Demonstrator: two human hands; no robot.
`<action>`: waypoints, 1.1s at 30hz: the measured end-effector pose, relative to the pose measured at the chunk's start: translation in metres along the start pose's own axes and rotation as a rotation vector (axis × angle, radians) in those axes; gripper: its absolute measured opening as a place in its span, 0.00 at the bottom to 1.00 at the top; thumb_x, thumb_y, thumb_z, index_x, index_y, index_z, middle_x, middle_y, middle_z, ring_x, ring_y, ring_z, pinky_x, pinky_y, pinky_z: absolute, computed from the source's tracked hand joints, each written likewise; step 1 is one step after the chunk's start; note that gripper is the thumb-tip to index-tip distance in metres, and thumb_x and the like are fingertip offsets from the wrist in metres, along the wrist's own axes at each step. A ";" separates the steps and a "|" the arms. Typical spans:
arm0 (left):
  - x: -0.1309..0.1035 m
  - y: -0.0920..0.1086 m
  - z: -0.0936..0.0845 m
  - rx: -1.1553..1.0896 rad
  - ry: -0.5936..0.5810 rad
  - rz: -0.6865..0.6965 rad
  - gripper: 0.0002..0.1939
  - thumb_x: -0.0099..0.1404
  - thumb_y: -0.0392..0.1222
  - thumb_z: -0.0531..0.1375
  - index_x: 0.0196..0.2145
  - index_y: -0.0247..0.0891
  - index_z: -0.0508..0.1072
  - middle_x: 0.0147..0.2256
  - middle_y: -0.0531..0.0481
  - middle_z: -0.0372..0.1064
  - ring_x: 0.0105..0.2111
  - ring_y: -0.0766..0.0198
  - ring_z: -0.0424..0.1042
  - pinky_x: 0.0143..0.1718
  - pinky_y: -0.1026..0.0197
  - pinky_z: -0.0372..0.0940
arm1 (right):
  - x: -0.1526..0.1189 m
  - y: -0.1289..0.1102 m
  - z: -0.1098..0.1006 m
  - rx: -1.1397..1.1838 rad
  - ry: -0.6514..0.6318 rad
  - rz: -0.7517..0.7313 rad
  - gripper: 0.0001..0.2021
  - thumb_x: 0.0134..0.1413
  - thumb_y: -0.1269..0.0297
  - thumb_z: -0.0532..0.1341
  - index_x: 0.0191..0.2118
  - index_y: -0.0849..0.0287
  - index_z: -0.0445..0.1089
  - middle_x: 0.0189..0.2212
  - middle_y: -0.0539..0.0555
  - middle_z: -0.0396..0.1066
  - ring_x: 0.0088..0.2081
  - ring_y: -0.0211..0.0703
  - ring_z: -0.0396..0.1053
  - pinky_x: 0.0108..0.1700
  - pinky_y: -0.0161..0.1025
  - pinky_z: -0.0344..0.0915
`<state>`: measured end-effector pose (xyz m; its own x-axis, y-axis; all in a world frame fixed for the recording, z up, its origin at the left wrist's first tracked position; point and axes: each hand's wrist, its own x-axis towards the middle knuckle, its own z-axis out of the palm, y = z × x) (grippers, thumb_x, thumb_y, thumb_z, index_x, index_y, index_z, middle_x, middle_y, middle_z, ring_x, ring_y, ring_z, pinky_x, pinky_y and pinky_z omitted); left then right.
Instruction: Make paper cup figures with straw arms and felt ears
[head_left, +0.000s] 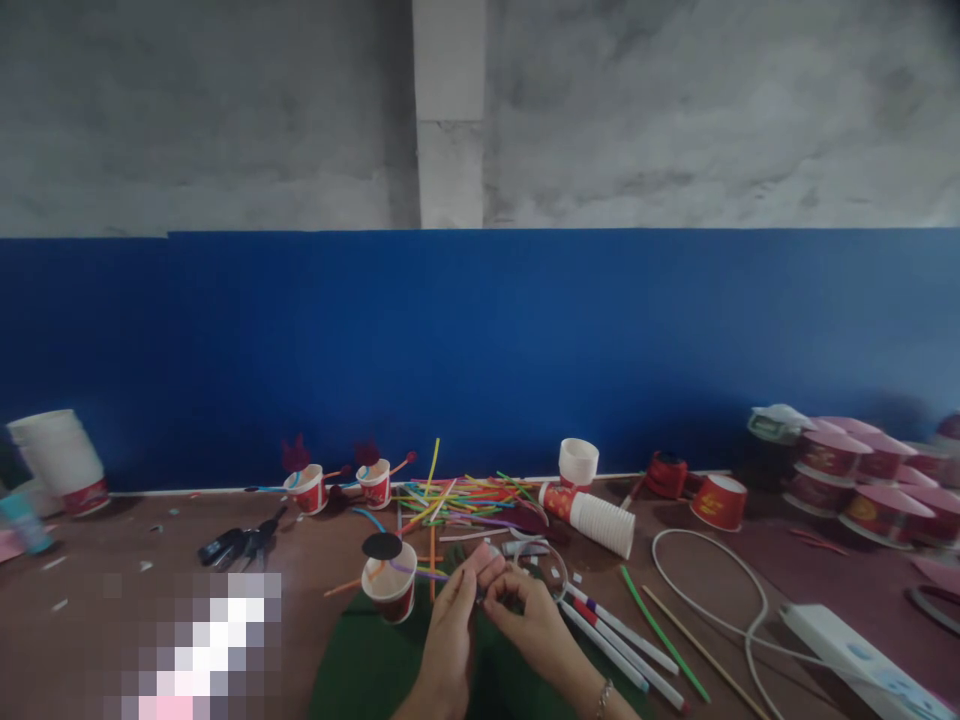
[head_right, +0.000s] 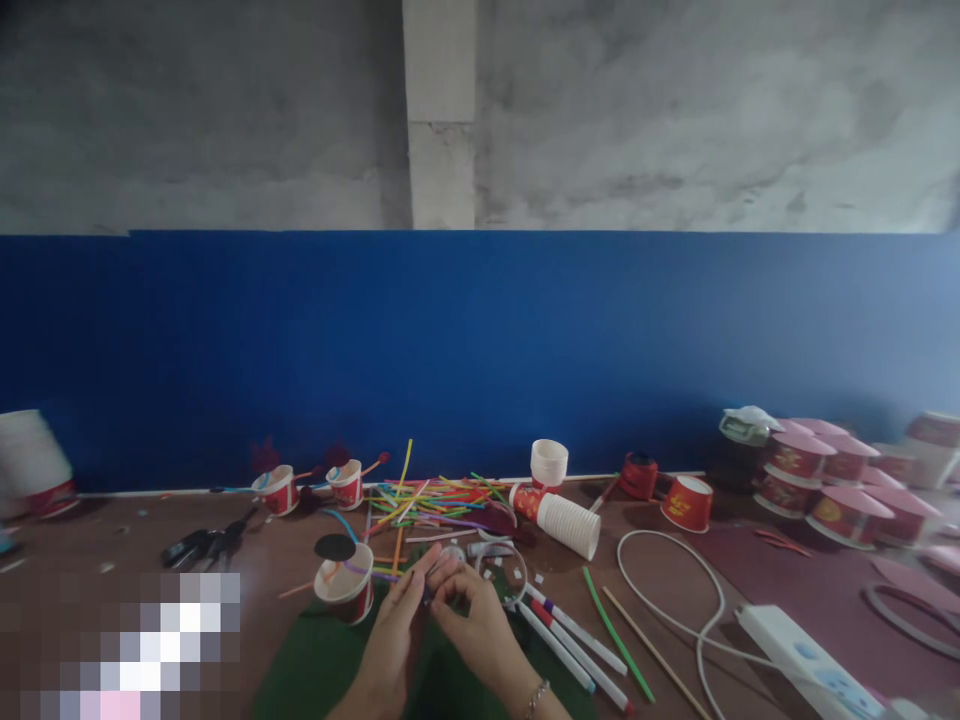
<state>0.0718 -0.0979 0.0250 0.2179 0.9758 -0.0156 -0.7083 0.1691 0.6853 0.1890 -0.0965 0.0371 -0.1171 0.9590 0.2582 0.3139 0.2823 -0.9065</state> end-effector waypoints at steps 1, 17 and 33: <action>0.000 0.001 0.001 -0.004 0.000 -0.002 0.22 0.52 0.50 0.66 0.44 0.39 0.76 0.44 0.41 0.75 0.51 0.49 0.68 0.59 0.47 0.53 | 0.000 0.001 0.001 -0.007 0.010 0.001 0.05 0.43 0.69 0.58 0.20 0.60 0.65 0.26 0.51 0.67 0.31 0.41 0.63 0.36 0.36 0.59; 0.002 -0.005 -0.007 0.231 0.007 0.031 0.23 0.53 0.55 0.64 0.43 0.39 0.76 0.51 0.44 0.69 0.57 0.52 0.60 0.58 0.54 0.52 | 0.000 0.006 -0.001 0.008 -0.014 -0.020 0.06 0.42 0.69 0.58 0.19 0.60 0.65 0.24 0.51 0.66 0.30 0.41 0.64 0.35 0.36 0.60; 0.001 -0.002 -0.015 0.937 0.257 0.549 0.16 0.60 0.54 0.56 0.27 0.38 0.69 0.27 0.50 0.66 0.31 0.59 0.66 0.35 0.60 0.62 | -0.002 0.000 -0.013 -0.125 0.173 -0.040 0.10 0.52 0.60 0.56 0.27 0.60 0.69 0.25 0.52 0.69 0.29 0.42 0.64 0.34 0.36 0.60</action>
<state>0.0629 -0.0946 0.0127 -0.1914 0.9041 0.3819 0.1437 -0.3591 0.9222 0.2018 -0.0981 0.0414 0.0284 0.9339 0.3563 0.4284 0.3107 -0.8485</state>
